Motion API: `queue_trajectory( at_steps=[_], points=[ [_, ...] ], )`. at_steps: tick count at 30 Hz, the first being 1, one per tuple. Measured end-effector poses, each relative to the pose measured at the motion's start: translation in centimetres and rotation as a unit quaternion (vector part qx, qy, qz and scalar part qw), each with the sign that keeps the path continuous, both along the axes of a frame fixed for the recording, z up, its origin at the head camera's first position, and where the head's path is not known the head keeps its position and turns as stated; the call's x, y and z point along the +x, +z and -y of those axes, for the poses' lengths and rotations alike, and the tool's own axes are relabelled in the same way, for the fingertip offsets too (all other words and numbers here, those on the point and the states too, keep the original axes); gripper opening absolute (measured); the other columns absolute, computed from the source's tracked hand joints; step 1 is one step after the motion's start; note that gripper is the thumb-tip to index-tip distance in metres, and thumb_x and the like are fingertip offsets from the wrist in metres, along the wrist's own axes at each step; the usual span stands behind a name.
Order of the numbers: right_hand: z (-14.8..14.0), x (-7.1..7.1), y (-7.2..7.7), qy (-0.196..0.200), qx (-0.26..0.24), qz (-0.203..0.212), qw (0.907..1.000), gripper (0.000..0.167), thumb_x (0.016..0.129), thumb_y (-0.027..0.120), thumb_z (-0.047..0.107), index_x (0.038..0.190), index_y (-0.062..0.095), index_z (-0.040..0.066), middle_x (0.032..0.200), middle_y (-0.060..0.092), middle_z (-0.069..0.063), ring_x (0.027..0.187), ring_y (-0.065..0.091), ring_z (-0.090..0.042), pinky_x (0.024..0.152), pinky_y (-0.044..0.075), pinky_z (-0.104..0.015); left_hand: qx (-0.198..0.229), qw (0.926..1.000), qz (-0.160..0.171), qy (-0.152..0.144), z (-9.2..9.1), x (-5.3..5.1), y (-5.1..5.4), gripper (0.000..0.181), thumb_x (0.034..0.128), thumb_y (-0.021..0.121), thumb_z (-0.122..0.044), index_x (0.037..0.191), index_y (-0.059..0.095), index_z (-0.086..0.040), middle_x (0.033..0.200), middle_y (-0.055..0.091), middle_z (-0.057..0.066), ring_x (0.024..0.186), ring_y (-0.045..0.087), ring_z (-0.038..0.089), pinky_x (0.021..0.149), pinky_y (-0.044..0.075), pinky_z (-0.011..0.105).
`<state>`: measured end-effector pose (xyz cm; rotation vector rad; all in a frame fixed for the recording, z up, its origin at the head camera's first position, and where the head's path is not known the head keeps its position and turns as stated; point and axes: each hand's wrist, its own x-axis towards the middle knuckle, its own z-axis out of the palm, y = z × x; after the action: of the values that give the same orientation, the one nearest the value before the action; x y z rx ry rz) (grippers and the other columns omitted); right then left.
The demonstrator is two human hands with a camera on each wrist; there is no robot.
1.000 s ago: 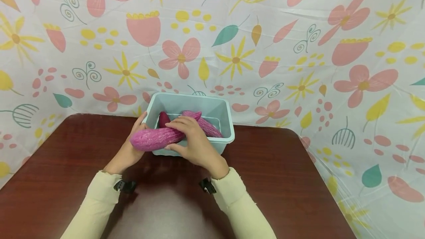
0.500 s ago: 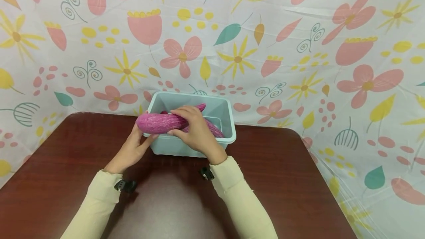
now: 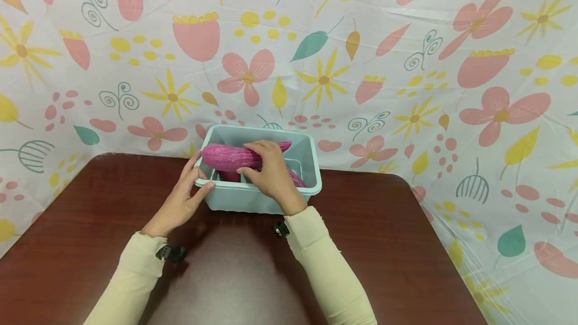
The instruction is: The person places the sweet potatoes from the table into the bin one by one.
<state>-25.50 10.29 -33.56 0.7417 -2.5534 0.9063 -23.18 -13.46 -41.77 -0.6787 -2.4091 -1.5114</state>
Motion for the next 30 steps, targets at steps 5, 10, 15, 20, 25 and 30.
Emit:
queue_trajectory(
  at_steps=[5, 10, 15, 20, 25, 30],
  points=[
    [-0.1, -0.2, -0.2, -0.008, 0.004, -0.008, 0.9999, 0.053, 0.081, 0.085, 0.025, 0.128, 0.067, 0.007, 0.129, 0.068, -0.011, 0.129, 0.054, -0.031, 0.114, 0.040, -0.050, 0.001, 1.0000, 0.005, 0.002, 0.0, 0.1, 0.1, 0.022, 0.1033, 0.058, -0.028, 0.098, 0.047, -0.011, 0.171, 0.006, 0.011, 0.158, 0.009, 0.034, 0.116, 0.029, 0.066],
    [-0.1, -0.1, -0.3, -0.005, 0.011, -0.009, 0.9999, 0.052, 0.082, 0.085, 0.025, 0.127, 0.067, 0.006, 0.134, 0.064, -0.015, 0.132, 0.053, -0.034, 0.114, 0.040, -0.051, 0.002, 1.0000, 0.007, 0.000, 0.0, 0.1, 0.1, 0.021, 0.1037, 0.057, -0.029, 0.098, 0.046, -0.012, 0.171, 0.005, 0.010, 0.158, 0.009, 0.034, 0.115, 0.030, 0.065],
    [0.0, 0.0, -0.3, -0.020, 0.001, 0.023, 0.9995, 0.051, 0.083, 0.084, 0.025, 0.129, 0.067, 0.008, 0.150, 0.050, -0.020, 0.142, 0.042, -0.042, 0.117, 0.037, -0.056, -0.003, 1.0000, 0.003, 0.002, 0.0, 0.1, 0.0, 0.022, 0.1039, 0.057, -0.029, 0.098, 0.045, -0.011, 0.171, 0.006, 0.011, 0.158, 0.012, 0.037, 0.114, 0.031, 0.065],
    [0.0, 0.2, -0.2, -0.031, -0.011, 0.029, 0.9990, 0.049, 0.085, 0.082, 0.027, 0.128, 0.067, 0.008, 0.154, 0.047, -0.019, 0.145, 0.039, -0.043, 0.118, 0.034, -0.059, -0.006, 1.0000, 0.000, 0.005, -0.1, 0.0, 0.0, 0.022, 0.1042, 0.056, -0.030, 0.098, 0.045, -0.012, 0.170, 0.006, 0.011, 0.157, 0.013, 0.038, 0.115, 0.030, 0.066],
    [-0.1, 0.6, -0.2, -0.032, -0.008, 0.030, 0.9990, 0.047, 0.086, 0.081, 0.031, 0.127, 0.068, 0.010, 0.153, 0.048, -0.018, 0.144, 0.040, -0.042, 0.116, 0.036, -0.058, -0.008, 0.9999, 0.003, 0.008, 0.0, 0.0, 0.0, 0.022, 0.1040, 0.057, -0.031, 0.099, 0.046, -0.012, 0.171, 0.006, 0.009, 0.157, 0.014, 0.037, 0.115, 0.031, 0.065],
    [-0.3, 1.6, -0.4, -0.018, 0.009, 0.016, 0.9997, 0.049, 0.086, 0.081, 0.034, 0.127, 0.068, 0.011, 0.150, 0.051, -0.018, 0.141, 0.044, -0.040, 0.115, 0.039, -0.056, -0.009, 0.9999, 0.007, 0.003, 0.2, -0.1, -0.1, 0.023, 0.1041, 0.056, -0.031, 0.100, 0.047, -0.011, 0.171, 0.005, 0.007, 0.157, 0.014, 0.037, 0.115, 0.031, 0.065]
  ],
)
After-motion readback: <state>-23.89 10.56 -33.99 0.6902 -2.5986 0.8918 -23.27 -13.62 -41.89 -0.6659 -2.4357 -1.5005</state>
